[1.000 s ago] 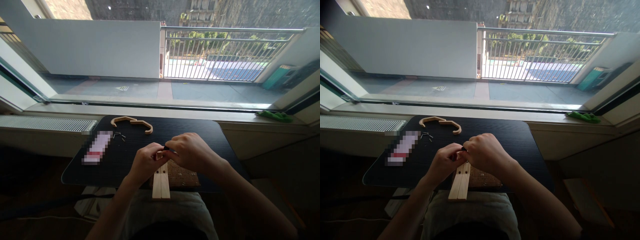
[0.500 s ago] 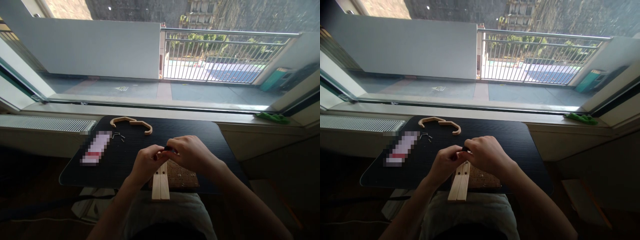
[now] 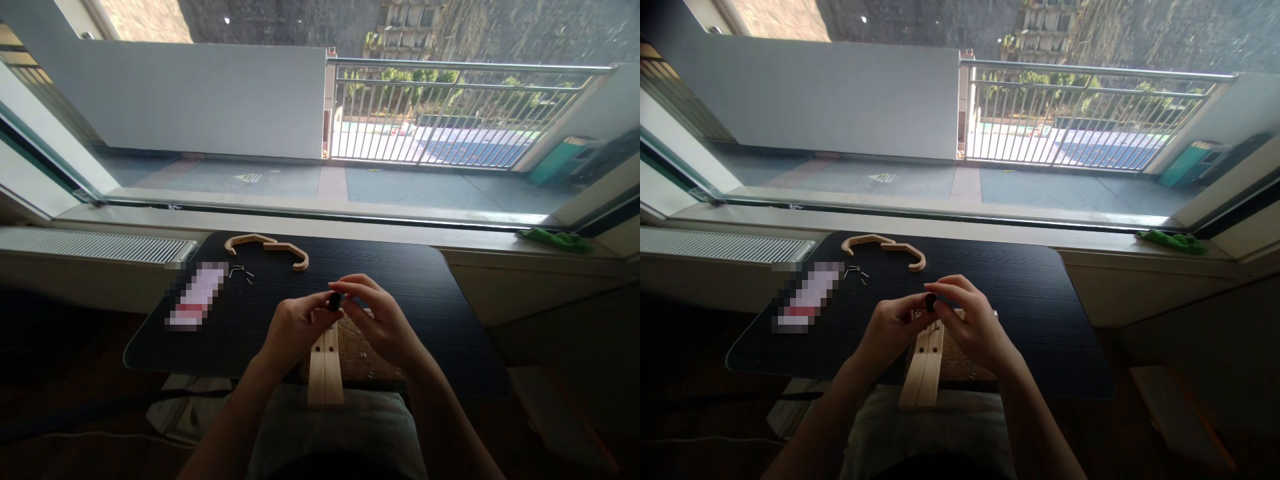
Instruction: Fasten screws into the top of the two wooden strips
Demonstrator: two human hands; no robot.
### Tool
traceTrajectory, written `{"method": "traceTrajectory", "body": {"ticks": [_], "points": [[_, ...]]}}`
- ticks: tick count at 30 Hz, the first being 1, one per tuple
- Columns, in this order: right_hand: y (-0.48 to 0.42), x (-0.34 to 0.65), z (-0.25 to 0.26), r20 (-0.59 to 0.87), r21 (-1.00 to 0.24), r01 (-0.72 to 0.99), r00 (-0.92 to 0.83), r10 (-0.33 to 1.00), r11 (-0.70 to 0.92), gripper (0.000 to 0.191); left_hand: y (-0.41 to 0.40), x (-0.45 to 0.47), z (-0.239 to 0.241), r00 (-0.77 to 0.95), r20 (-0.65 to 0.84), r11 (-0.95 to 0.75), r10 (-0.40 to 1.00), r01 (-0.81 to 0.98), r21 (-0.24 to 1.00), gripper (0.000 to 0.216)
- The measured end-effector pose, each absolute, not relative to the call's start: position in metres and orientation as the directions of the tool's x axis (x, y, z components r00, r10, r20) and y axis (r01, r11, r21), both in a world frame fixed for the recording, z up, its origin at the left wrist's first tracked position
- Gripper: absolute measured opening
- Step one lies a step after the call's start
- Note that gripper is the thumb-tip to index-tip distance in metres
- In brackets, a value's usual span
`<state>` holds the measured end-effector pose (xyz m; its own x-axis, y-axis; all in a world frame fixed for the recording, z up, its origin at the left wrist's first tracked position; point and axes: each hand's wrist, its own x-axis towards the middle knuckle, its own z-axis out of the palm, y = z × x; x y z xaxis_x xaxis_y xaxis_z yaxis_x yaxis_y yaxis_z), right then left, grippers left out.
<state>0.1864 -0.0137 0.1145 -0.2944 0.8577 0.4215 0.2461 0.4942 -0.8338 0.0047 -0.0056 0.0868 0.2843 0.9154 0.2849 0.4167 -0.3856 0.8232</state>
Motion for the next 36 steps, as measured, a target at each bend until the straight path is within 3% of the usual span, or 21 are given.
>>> {"method": "traceTrajectory", "body": {"ticks": [6, 12, 20, 26, 31, 36], "points": [[-0.014, 0.179, 0.106, 0.42, -0.86, 0.186, -0.273, 0.866, 0.476, 0.036, -0.006, 0.003, 0.082, 0.223, 0.267, -0.34, 0.938, 0.419, 0.842, 0.044], [-0.016, 0.177, 0.102, 0.399, -0.867, 0.205, -0.26, 0.879, 0.454, 0.034, -0.007, 0.001, 0.091, 0.317, 0.207, -0.336, 0.925, 0.434, 0.836, 0.021], [-0.018, 0.176, 0.105, 0.396, -0.873, 0.178, -0.284, 0.873, 0.454, 0.032, -0.008, 0.0, 0.098, 0.387, 0.183, -0.349, 0.904, 0.418, 0.839, 0.033], [-0.019, 0.179, 0.108, 0.36, -0.883, 0.197, -0.296, 0.885, 0.426, 0.023, -0.01, 0.001, 0.098, 0.383, 0.246, -0.422, 0.89, 0.493, 0.761, 0.034], [-0.019, 0.179, 0.105, 0.365, -0.875, 0.221, -0.281, 0.887, 0.43, 0.022, -0.012, 0.002, 0.101, 0.405, 0.328, -0.505, 0.853, 0.488, 0.711, 0.018], [-0.019, 0.18, 0.106, 0.357, -0.859, 0.285, -0.261, 0.897, 0.425, 0.021, -0.011, 0.003, 0.101, 0.388, 0.343, -0.514, 0.855, 0.552, 0.657, 0.027]]}}
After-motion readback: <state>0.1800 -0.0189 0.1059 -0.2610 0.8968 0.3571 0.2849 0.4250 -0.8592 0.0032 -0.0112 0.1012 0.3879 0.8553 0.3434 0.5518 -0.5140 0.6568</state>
